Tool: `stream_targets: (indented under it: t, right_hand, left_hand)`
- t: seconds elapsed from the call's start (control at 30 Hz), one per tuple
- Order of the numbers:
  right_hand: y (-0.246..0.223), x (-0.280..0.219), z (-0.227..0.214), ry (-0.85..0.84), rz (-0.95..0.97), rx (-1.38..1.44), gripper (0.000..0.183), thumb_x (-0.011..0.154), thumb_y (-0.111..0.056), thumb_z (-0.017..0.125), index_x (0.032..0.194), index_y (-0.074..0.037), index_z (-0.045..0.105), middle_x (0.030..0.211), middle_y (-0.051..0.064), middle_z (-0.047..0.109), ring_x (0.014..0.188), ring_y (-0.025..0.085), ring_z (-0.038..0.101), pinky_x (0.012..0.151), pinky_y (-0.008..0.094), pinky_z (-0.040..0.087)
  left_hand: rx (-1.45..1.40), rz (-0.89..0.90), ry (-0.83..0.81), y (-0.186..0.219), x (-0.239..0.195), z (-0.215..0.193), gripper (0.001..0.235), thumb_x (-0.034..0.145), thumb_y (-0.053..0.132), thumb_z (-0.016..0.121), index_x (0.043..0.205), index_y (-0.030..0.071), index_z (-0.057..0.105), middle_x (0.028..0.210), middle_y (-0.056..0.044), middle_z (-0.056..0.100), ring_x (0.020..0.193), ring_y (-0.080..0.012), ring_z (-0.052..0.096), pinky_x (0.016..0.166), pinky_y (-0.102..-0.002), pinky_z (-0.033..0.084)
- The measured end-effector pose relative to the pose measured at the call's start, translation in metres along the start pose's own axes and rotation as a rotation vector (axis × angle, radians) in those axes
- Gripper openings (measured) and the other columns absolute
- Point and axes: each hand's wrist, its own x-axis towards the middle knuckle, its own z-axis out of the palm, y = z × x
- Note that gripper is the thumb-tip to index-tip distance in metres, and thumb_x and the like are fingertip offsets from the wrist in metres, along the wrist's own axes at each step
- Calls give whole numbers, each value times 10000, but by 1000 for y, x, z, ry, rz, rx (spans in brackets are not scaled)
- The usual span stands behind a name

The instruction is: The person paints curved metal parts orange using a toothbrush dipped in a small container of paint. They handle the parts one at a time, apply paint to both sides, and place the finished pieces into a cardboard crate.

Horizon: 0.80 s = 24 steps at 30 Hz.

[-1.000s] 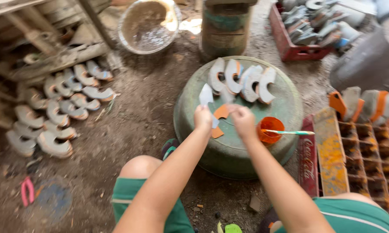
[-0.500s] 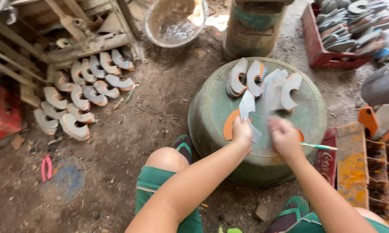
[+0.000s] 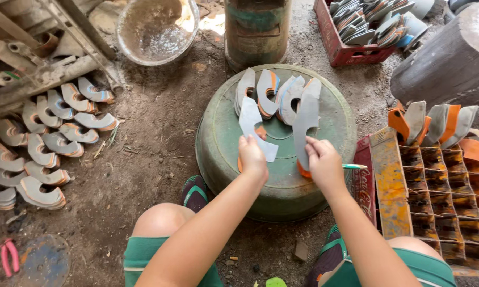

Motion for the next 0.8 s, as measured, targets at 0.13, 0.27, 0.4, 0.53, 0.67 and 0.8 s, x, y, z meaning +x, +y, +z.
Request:
stream_targets:
  t: [0.13,0.27,0.4,0.53,0.67,0.8]
  right_hand:
    - [8,1,7,-118,-6,50,259,963,-102,639,1192,-48,749,972,138,719,908,228,684,836,320,521]
    - [-1,7,22,-91,-14,353,277,970,-48,598,1215,-21,723,1086,92,738,988,168,683,887,282,521]
    - [-10,-2,29,-113,48,418,288,994,-41,566,1232,-28,728,1087,78,744,996,132,660,904,259,510]
    - [-11,-2,23,-168,65,571,309,1027,-49,523,1276,-7,701,1161,62,742,1062,86,648,956,239,497]
    - [-11,1,24,-211,251,870,335,1048,-123,507,1344,-5,609,1108,82,737,1017,122,668,928,272,537]
    - [-4,14,12,-65,375,820,334,1015,-244,608,1258,-21,556,1089,89,705,977,182,697,841,336,574]
  left_hand:
    - [163,-77,-148,8,-20,5,326,1094,215,403,1198,-4,621,1031,-75,655,903,-157,588,844,-327,490]
    - [211,-29,-190,12,-40,16,337,1085,193,404,1284,-6,589,1122,-75,664,971,-155,593,878,-342,499]
    - [37,-54,-250,17,-43,17,404,1085,184,388,1455,38,456,1300,-55,634,1127,-139,612,998,-324,488]
    - [105,-18,-261,27,-44,17,477,1051,119,426,1523,80,371,1334,-42,598,1132,-131,618,985,-316,507]
    - [122,-11,-311,39,-54,17,534,1005,6,501,1529,64,418,1245,-90,638,1039,-152,657,884,-303,559]
    - [190,-33,-379,52,-64,22,571,973,-34,515,1529,75,446,1173,-95,635,965,-158,722,787,-296,578]
